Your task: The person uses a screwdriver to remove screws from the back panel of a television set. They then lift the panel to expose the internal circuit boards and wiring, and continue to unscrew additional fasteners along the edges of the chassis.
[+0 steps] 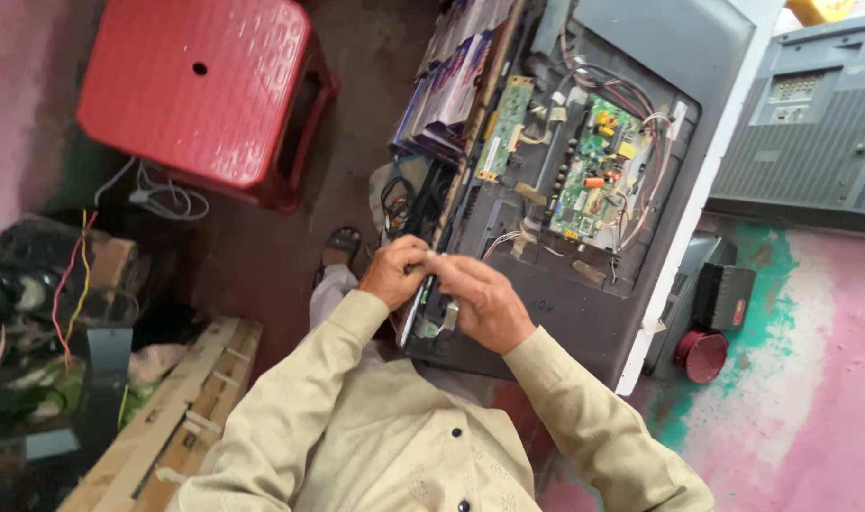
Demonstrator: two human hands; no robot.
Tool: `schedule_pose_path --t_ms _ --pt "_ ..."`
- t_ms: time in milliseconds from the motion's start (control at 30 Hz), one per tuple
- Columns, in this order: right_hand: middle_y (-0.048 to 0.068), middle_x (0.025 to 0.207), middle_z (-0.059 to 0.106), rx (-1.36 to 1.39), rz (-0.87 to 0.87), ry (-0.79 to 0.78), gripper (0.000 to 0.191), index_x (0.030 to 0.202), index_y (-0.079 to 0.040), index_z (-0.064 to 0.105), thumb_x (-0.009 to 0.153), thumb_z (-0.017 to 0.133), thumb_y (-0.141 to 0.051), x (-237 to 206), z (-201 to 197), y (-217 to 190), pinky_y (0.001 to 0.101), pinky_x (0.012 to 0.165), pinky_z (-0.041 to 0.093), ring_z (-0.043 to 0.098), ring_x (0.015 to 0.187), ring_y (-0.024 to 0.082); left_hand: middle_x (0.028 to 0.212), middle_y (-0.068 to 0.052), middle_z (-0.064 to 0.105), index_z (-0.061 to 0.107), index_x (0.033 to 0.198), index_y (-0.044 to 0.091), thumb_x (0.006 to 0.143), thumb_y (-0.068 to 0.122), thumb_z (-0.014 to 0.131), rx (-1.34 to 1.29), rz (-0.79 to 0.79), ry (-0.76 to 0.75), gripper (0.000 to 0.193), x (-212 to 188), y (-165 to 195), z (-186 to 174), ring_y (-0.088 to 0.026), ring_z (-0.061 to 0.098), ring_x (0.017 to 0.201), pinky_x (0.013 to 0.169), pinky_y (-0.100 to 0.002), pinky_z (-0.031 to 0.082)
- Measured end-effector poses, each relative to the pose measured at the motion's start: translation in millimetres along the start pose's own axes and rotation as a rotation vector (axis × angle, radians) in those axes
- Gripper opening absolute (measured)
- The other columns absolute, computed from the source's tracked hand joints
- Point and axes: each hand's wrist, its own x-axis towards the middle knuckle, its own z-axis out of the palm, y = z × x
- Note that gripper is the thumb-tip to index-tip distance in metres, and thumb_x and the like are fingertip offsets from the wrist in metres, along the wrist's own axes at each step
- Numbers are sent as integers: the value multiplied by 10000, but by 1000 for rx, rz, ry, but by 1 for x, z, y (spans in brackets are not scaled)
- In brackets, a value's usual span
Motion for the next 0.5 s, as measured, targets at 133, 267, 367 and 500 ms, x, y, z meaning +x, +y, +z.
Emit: schedule_pose_path --t_ms 133,267,367,500 --pt "191 1325 619 87 -13 -43 646 1402 -90 582 824 509 188 -1 0 -2 324 940 608 664 1170 323 1010 -110 721 728 937 11 865 64 695 -19 -40 -20 95 0 1 0 -265 740 875 743 -344 570" --pt "157 1172 643 -284 -100 138 496 1284 -159 701 808 805 -68 -5 10 -5 387 895 563 658 1068 310 1002 -105 719 761 948 24 819 42 688 -51 -63 -65 149 0 3 -4 -249 736 876 747 -337 572" --pt "118 1163 666 -250 -5 115 505 1307 -168 707 832 740 -1 -7 12 -3 382 908 567 678 1059 269 1014 -109 718 739 926 14 821 36 694 -68 -63 -68 116 -2 2 -4 -249 733 894 765 -332 576" --pt "151 1256 654 -137 -85 46 647 1368 -87 637 772 568 158 -3 5 -2 405 988 558 655 1171 311 1039 -103 724 733 950 15 863 56 708 -54 -93 -77 99 -3 0 -4 -242 738 892 766 -328 577"
